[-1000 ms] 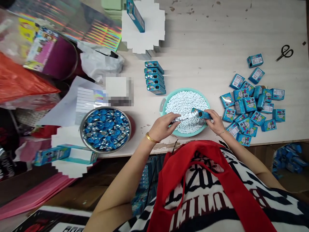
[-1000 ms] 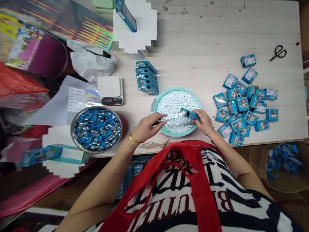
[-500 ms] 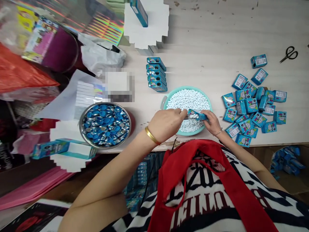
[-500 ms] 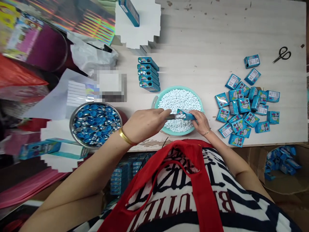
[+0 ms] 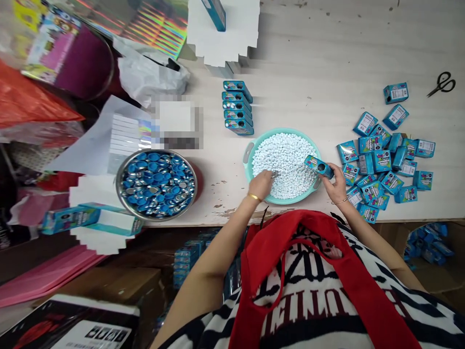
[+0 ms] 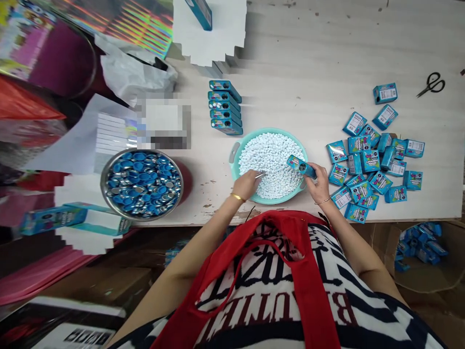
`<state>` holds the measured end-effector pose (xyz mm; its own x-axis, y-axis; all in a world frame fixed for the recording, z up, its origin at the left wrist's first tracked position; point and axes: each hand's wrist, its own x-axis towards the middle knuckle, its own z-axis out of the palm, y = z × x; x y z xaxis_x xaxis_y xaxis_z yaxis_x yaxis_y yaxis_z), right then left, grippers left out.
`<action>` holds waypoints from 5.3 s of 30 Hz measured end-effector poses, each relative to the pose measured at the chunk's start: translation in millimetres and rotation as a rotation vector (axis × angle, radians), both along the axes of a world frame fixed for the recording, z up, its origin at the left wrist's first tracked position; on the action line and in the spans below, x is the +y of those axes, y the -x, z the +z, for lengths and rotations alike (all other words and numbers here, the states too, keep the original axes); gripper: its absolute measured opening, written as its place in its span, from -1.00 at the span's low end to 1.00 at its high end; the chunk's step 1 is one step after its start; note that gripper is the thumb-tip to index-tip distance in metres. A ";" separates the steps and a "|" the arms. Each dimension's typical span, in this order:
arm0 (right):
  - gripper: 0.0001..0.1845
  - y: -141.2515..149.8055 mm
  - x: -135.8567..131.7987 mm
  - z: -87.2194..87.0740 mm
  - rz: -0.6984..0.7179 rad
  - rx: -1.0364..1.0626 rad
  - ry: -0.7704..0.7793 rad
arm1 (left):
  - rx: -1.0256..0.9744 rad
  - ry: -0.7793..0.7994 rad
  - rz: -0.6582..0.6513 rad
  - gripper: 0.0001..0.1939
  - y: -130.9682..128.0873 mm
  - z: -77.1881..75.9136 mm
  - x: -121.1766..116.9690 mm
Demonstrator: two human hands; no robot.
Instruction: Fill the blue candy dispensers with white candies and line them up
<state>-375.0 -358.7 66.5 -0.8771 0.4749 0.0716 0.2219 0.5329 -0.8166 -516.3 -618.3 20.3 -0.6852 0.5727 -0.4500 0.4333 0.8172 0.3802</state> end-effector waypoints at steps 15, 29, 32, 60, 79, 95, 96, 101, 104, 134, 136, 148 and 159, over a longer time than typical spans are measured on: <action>-0.63 3.8 0.6 2.2 0.105 0.072 -0.205 | -0.016 -0.526 -0.080 -0.70 8.7 62.9 -19.1; -0.54 16.0 -28.4 -7.0 0.306 0.105 -0.209 | 0.204 0.195 -0.503 -0.78 12.7 224.0 48.3; -0.54 16.2 -30.2 -8.9 0.296 0.123 -0.196 | 0.227 0.182 -0.518 -0.75 8.4 233.7 51.0; -0.63 -1.6 5.4 1.6 0.032 0.072 -0.175 | -0.075 -0.441 -0.025 -0.75 5.9 41.0 -0.3; -0.55 13.8 -27.0 -4.3 0.288 0.110 -0.230 | 0.220 0.219 -0.554 -0.72 6.7 237.8 62.3; -0.63 -4.8 5.2 7.6 0.031 0.071 -0.169 | -0.070 0.072 -0.084 -0.77 -16.0 4.0 16.4; -0.63 -5.7 5.7 7.5 0.019 0.067 -0.169 | -0.073 0.037 -0.065 -0.77 -19.5 -2.3 23.9; -0.64 -8.9 3.5 3.9 -0.015 0.056 -0.154 | -0.132 -0.160 -0.001 -0.77 -18.6 -10.8 22.3; -0.64 -9.5 2.9 1.5 -0.015 0.051 -0.149 | -0.161 -0.266 0.026 -0.74 -11.4 0.1 6.9; -0.59 5.5 -48.6 2.5 0.267 0.084 0.089 | 0.166 -0.253 -0.484 -0.41 30.9 181.9 34.0; -0.61 6.3 -52.3 2.8 0.304 0.081 0.143 | 0.094 -0.341 -0.483 -0.42 29.3 150.8 38.6; -0.08 -50.7 115.8 -45.9 -0.345 -0.835 -0.361 | 0.375 -0.447 0.056 -0.64 109.9 96.7 -48.3; 0.39 -21.1 104.9 -76.5 -0.409 -1.031 -0.190 | 0.171 -0.121 0.129 -0.64 194.6 -20.6 -71.3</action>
